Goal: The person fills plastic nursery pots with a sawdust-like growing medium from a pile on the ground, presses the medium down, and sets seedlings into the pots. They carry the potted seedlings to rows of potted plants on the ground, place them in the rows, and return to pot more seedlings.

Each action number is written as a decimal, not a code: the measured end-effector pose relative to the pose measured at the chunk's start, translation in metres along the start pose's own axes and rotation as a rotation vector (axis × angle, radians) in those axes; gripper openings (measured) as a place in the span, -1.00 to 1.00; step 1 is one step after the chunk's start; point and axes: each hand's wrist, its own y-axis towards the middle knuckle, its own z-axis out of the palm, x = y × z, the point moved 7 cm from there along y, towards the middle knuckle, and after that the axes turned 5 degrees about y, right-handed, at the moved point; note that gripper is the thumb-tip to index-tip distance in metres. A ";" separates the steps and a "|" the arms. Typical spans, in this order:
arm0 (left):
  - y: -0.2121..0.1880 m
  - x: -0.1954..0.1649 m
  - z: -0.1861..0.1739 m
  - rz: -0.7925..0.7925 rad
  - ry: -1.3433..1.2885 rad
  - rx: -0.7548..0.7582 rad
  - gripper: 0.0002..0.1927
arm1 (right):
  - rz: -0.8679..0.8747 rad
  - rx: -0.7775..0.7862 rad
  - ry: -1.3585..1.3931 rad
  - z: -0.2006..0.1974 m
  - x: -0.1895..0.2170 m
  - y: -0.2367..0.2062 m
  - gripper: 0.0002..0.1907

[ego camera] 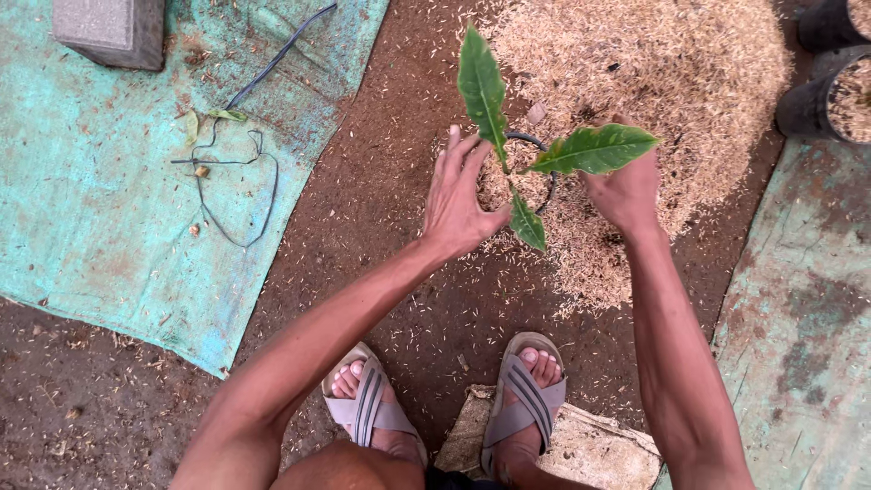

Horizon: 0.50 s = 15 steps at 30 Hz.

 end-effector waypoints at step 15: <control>0.025 -0.014 0.010 0.051 -0.161 0.004 -0.72 | 0.102 -0.470 0.315 -0.003 -0.037 -0.016 -0.68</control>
